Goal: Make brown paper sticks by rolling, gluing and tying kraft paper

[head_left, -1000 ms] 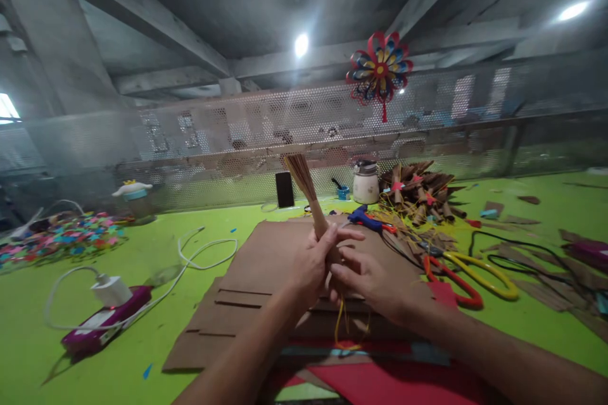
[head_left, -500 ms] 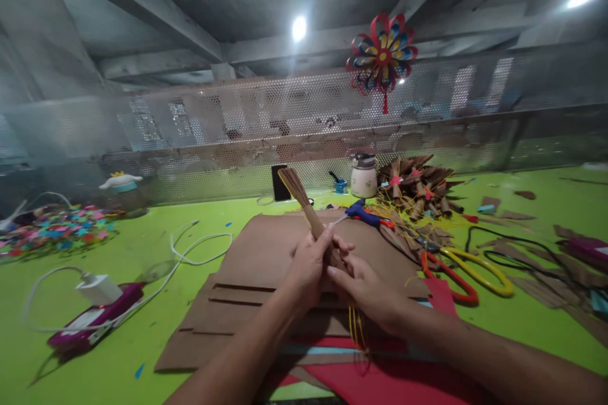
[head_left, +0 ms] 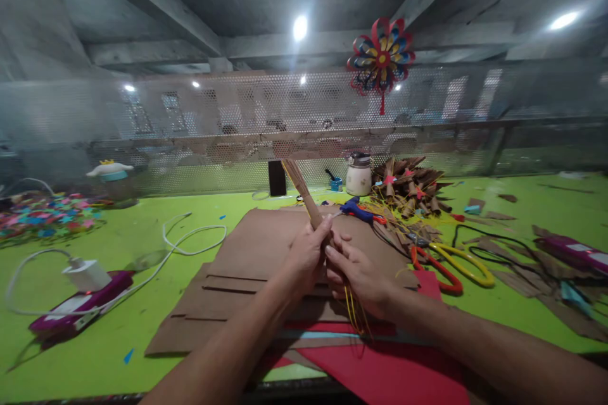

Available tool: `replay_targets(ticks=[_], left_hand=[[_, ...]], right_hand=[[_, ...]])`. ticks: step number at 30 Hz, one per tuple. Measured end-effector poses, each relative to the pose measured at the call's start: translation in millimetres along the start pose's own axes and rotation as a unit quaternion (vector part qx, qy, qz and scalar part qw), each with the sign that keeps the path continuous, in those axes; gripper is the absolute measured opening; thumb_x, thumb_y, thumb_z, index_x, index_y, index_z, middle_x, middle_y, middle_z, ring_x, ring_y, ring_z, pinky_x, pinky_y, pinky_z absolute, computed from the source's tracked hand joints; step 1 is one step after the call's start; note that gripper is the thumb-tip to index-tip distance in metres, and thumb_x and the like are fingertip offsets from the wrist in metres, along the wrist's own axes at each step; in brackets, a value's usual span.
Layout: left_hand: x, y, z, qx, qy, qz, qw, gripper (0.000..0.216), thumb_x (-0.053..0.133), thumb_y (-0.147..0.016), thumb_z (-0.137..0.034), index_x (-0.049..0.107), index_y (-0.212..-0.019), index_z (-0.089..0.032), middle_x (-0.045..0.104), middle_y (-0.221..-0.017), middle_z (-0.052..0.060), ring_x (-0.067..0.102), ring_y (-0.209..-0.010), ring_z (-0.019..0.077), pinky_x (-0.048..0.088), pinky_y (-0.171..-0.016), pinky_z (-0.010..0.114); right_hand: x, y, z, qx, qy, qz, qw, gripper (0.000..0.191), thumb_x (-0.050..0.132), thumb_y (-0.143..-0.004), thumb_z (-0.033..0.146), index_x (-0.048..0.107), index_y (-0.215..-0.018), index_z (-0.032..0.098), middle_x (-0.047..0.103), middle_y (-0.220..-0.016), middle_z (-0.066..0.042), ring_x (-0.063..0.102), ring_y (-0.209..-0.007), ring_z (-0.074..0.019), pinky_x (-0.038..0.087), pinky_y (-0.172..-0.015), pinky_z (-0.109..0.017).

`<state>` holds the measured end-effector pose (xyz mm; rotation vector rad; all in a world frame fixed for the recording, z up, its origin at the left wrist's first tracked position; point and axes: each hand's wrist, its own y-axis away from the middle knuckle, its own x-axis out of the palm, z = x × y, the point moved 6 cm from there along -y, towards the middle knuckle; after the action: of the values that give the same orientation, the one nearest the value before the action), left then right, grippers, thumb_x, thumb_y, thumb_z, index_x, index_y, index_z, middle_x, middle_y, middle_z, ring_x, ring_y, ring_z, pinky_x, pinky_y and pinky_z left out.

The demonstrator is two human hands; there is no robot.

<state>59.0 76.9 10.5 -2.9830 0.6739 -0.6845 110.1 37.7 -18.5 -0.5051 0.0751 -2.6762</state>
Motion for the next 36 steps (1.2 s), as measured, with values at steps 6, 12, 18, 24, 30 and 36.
replay_targets(ticks=[6,12,18,24,30,36], left_hand=[[-3.0,1.7,-9.4,0.027,0.044,0.04,0.998,0.026,0.063,-0.075,-0.027,0.059,-0.097,-0.016,0.064,-0.089,0.005,0.06,-0.076,0.0116,0.046,-0.066,0.02],[-4.1,-0.6,-12.6,0.045,0.03,0.031,0.998,0.019,0.067,-0.073,-0.022,0.064,-0.09,-0.014,0.065,-0.082,0.004,0.058,-0.071,0.0094,0.045,-0.07,0.019],[-2.3,1.4,-15.7,0.051,0.012,0.052,0.997,0.019,0.066,-0.074,-0.026,0.064,-0.088,-0.013,0.064,-0.083,0.005,0.057,-0.073,0.0107,0.044,-0.069,0.02],[1.8,6.4,-21.1,0.068,-0.021,0.063,0.995,0.023,0.064,-0.076,-0.029,0.064,-0.093,-0.013,0.063,-0.079,0.005,0.056,-0.069,0.0104,0.044,-0.067,0.021],[0.3,6.7,-18.5,0.06,-0.042,0.04,0.997,0.027,0.066,-0.073,-0.033,0.063,-0.092,-0.014,0.062,-0.079,0.004,0.055,-0.065,0.0102,0.042,-0.059,0.02],[1.1,6.9,-17.4,0.045,-0.047,0.036,0.997,0.027,0.065,-0.074,-0.035,0.06,-0.09,-0.014,0.063,-0.076,0.004,0.057,-0.066,0.0099,0.043,-0.06,0.019]], right_hand=[[-6.6,-5.0,6.1,-0.007,-0.037,0.013,0.999,0.022,0.046,-0.086,0.044,0.04,-0.091,0.023,0.031,-0.05,0.011,0.022,-0.04,-0.004,0.024,-0.041,-0.016],[-7.4,-4.5,11.9,-0.016,-0.045,0.035,0.998,0.023,0.045,-0.087,0.043,0.042,-0.088,0.021,0.035,-0.052,0.009,0.025,-0.04,-0.0042,0.025,-0.041,-0.017],[-5.6,-3.2,10.3,-0.021,-0.043,0.046,0.998,0.026,0.043,-0.088,0.046,0.043,-0.088,0.02,0.038,-0.05,0.008,0.029,-0.04,-0.0053,0.029,-0.042,-0.018],[-5.8,-2.3,12.3,-0.04,-0.005,0.03,0.999,0.029,0.044,-0.087,0.047,0.04,-0.079,0.019,0.04,-0.049,0.008,0.031,-0.039,-0.0051,0.029,-0.042,-0.018],[1.2,1.8,12.1,0.0,-0.057,0.061,0.997,0.027,0.047,-0.085,0.047,0.039,-0.082,0.021,0.037,-0.05,0.009,0.024,-0.039,-0.0039,0.026,-0.041,-0.017],[5.4,3.0,12.5,0.003,-0.073,0.077,0.994,0.025,0.045,-0.086,0.046,0.039,-0.085,0.022,0.035,-0.048,0.01,0.024,-0.039,-0.0046,0.025,-0.041,-0.017]])
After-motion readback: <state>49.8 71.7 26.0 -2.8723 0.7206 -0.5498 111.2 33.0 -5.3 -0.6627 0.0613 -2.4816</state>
